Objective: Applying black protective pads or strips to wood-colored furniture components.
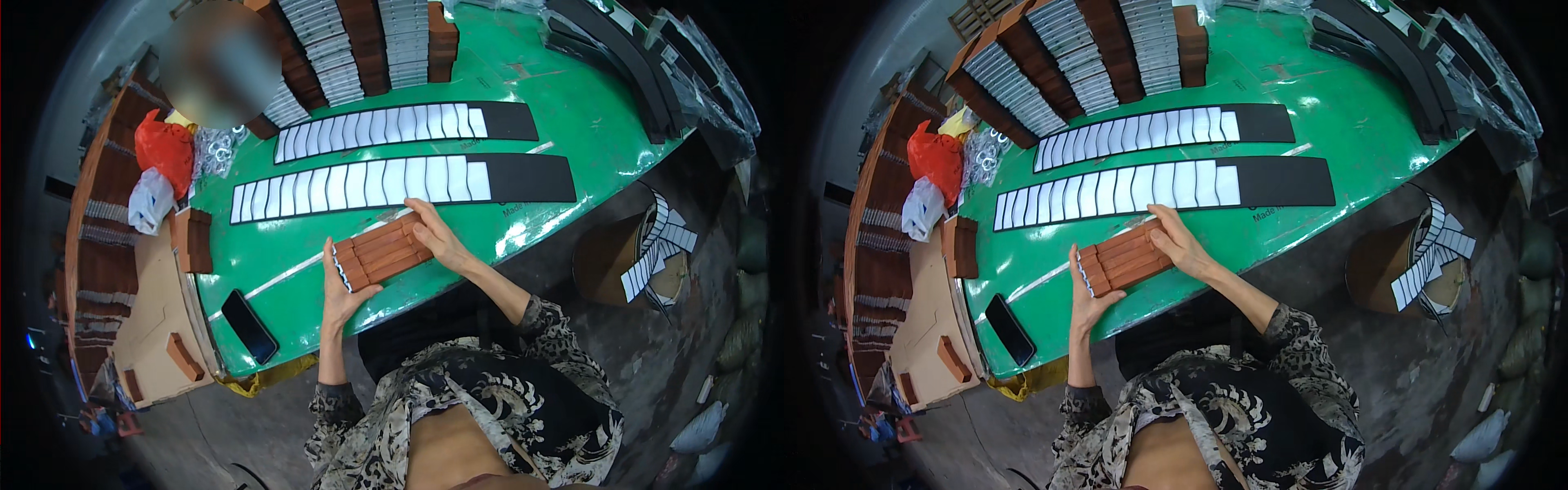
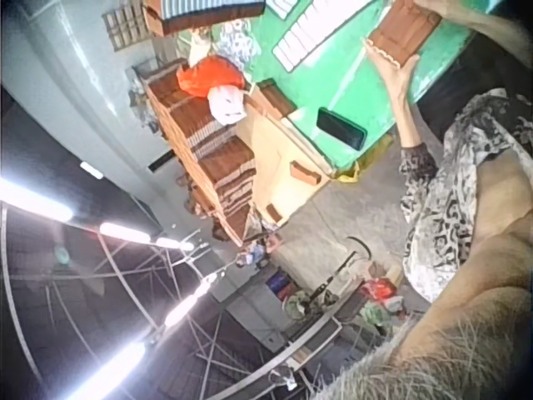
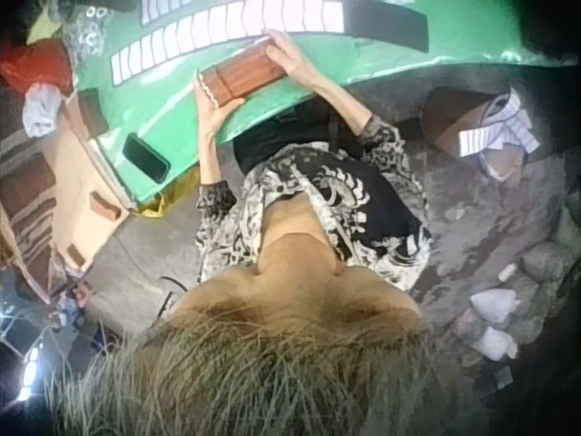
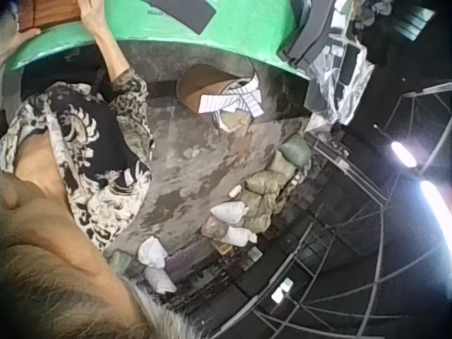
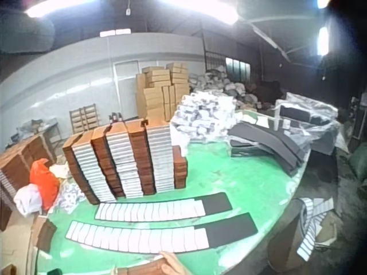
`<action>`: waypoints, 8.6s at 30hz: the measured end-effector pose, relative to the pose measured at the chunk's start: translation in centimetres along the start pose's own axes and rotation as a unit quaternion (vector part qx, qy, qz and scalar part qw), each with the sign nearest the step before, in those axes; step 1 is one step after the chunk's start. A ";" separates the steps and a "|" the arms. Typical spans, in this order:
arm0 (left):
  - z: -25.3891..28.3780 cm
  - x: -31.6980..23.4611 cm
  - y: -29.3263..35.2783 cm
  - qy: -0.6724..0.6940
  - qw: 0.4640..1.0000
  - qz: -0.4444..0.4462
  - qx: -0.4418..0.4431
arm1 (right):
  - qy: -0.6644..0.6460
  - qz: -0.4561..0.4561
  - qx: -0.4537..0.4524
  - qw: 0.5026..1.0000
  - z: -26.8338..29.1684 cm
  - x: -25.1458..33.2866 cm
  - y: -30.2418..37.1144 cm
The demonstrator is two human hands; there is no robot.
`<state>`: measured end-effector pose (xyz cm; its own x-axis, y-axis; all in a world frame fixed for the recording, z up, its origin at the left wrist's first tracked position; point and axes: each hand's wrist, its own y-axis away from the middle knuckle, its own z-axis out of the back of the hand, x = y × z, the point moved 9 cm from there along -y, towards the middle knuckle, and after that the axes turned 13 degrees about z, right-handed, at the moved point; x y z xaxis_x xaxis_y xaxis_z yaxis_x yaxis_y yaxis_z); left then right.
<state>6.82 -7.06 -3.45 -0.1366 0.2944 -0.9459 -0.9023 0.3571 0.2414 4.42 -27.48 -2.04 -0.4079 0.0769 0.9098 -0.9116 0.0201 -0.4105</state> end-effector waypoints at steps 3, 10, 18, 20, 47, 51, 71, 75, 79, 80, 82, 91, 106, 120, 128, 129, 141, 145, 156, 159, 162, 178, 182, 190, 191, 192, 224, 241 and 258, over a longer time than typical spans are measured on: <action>0.4 1.3 0.5 0.000 1.000 -0.005 -0.011 | 0.019 -0.014 0.038 0.999 0.5 0.0 0.5; 1.3 1.7 1.7 -0.041 0.996 -0.011 -0.073 | 0.380 0.047 0.024 0.924 13.4 2.2 -3.6; 2.7 0.4 5.6 -0.004 0.984 -0.061 -0.169 | 0.510 0.077 0.185 0.837 15.0 -2.5 -6.9; 4.7 0.7 8.0 0.036 0.947 -0.080 -0.310 | 0.521 0.093 0.206 0.823 14.5 -3.1 -6.7; -9.9 -8.5 10.4 -0.169 0.917 -0.316 -0.175 | 0.275 -0.138 -0.154 0.939 20.2 -6.2 -4.0; -9.5 -8.4 10.6 -0.219 0.906 -0.314 -0.179 | -0.075 -0.187 -0.237 0.950 19.1 -5.1 -1.1; -10.6 -4.4 7.0 -0.449 0.812 -0.224 -0.300 | 0.370 0.171 0.131 0.904 1.7 7.6 2.3; -10.4 -4.1 6.9 -0.436 0.807 -0.243 -0.315 | 0.377 0.175 0.122 0.901 1.3 7.5 1.8; -10.4 -3.4 6.6 -0.423 0.807 -0.260 -0.319 | 0.383 0.173 0.124 0.899 1.2 7.0 1.7; -10.4 -3.4 6.6 -0.424 0.805 -0.263 -0.321 | 0.387 0.171 0.121 0.898 1.3 6.9 1.7; -10.4 -3.4 6.6 -0.424 0.804 -0.265 -0.322 | 0.387 0.172 0.126 0.897 1.1 6.9 1.6; -10.4 -3.2 6.6 -0.431 0.800 -0.263 -0.324 | 0.399 0.182 0.132 0.889 0.7 6.8 1.4; -10.4 -3.1 6.7 -0.433 0.796 -0.268 -0.327 | 0.407 0.188 0.135 0.884 0.5 6.6 1.6; -10.6 -2.8 6.7 -0.421 0.800 -0.264 -0.336 | 0.314 0.099 0.090 0.940 3.8 5.1 3.2; -10.9 -3.2 6.6 -0.439 0.793 -0.263 -0.330 | 0.294 0.114 0.096 0.944 3.3 4.6 2.7; -10.8 -3.2 6.6 -0.439 0.792 -0.260 -0.335 | 0.298 0.121 0.096 0.942 3.2 4.8 2.6; -10.6 -3.5 6.5 -0.446 0.788 -0.251 -0.343 | 0.405 0.205 0.174 0.874 0.5 6.9 1.4; -10.6 -3.6 6.6 -0.436 0.788 -0.258 -0.351 | 0.409 0.204 0.176 0.872 0.3 7.3 1.5; -10.5 -3.5 6.6 -0.431 0.797 -0.260 -0.333 | 0.459 0.257 0.144 0.838 0.8 9.5 1.3; -10.5 -3.2 6.6 -0.450 0.785 -0.248 -0.345 | 0.426 0.218 0.178 0.860 1.0 8.8 0.9; -10.6 -3.1 6.8 -0.426 0.792 -0.275 -0.341 | 0.402 0.210 0.202 0.868 0.7 8.2 1.1; -10.7 -2.9 7.0 -0.424 0.786 -0.284 -0.349 | 0.395 0.193 0.183 0.879 0.7 7.6 0.9; -10.7 -3.0 7.0 -0.425 0.787 -0.283 -0.348 | 0.391 0.196 0.184 0.880 0.6 7.5 1.0; -10.7 -2.8 6.9 -0.442 0.783 -0.264 -0.348 | 0.390 0.196 0.187 0.880 0.5 7.4 1.0; -10.7 -2.9 6.9 -0.442 0.781 -0.266 -0.352 | 0.390 0.194 0.188 0.880 0.6 7.4 1.0; -10.7 -2.9 6.9 -0.441 0.779 -0.268 -0.355 | 0.391 0.192 0.188 0.880 0.6 7.3 1.0; -10.6 -3.4 6.6 -0.441 0.786 -0.268 -0.340 | 0.338 0.129 0.117 0.925 3.2 5.8 1.2; -10.8 -3.1 6.5 -0.439 0.791 -0.269 -0.331 | 0.325 0.136 0.103 0.930 3.2 5.1 2.6; -10.7 -3.2 6.5 -0.431 0.795 -0.272 -0.330 | 0.311 0.127 0.144 0.931 2.8 5.6 1.8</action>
<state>-2.99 -15.17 -1.15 0.4219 0.8548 -0.3024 -0.7884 0.1812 -0.5879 0.39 -29.81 2.45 -0.5868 0.6063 0.5367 -0.8013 -0.3393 -0.4928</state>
